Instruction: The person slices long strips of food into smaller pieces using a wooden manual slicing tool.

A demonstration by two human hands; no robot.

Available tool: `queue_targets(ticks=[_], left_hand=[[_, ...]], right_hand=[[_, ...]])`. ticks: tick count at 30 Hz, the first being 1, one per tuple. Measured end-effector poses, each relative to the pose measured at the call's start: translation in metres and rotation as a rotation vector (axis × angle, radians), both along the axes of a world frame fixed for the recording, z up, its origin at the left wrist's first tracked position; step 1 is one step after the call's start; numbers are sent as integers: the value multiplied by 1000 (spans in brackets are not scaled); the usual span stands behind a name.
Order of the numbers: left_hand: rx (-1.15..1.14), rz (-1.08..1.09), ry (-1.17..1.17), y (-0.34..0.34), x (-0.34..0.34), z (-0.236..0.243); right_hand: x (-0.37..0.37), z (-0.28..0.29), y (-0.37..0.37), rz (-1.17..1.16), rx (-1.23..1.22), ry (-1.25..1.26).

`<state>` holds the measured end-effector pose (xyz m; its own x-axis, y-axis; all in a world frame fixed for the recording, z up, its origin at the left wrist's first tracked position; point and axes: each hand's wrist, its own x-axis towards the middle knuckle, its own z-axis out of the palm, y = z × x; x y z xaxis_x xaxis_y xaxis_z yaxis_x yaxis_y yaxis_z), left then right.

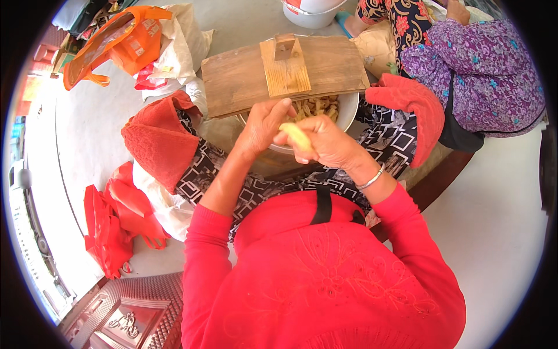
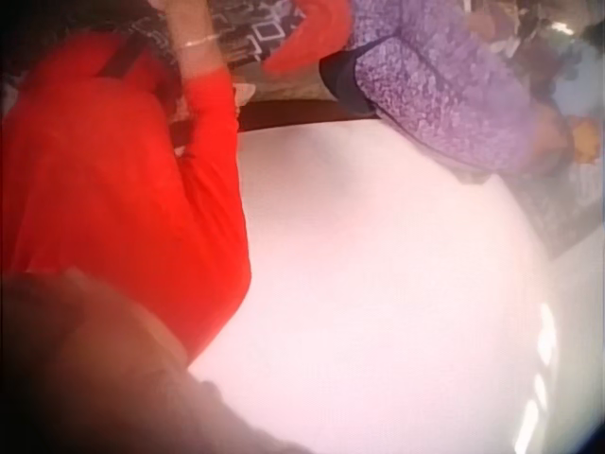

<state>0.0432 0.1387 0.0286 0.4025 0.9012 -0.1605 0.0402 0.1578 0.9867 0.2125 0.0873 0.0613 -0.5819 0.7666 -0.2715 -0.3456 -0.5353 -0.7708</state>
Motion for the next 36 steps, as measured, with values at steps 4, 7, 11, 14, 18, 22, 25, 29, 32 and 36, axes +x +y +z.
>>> queue_targets(ticks=[4, 7, 11, 14, 18, 22, 25, 29, 32, 36], left_hand=[[-184, 10, -245, -26, 6, 19], [-259, 35, -363, -39, 20, 37], [-362, 20, -399, -33, 19, 13], [-419, -84, -283, -26, 11, -3], [391, 9, 439, -36, 9, -3], [874, 91, 654, -41, 11, 5], [883, 117, 512, -48, 14, -4], [501, 69, 340, -58, 16, 14], [588, 101, 338, -53, 20, 26], [399, 194, 365, -45, 35, 6]], right_hand=[[-3, -11, 17, -450, 319, -396], [-16, -10, 18, -664, 797, -752], [-8, 6, 19, -572, 1101, -1167], [0, 11, 17, -490, 1101, -1266], [11, -11, 12, -291, 888, -1148], [20, -72, 3, -182, 198, -554], [17, -65, -6, -192, -150, -22], [12, -66, -10, -249, -124, 12], [2, -53, -9, -388, 360, -438], [-4, -37, -9, -568, 589, -709]])
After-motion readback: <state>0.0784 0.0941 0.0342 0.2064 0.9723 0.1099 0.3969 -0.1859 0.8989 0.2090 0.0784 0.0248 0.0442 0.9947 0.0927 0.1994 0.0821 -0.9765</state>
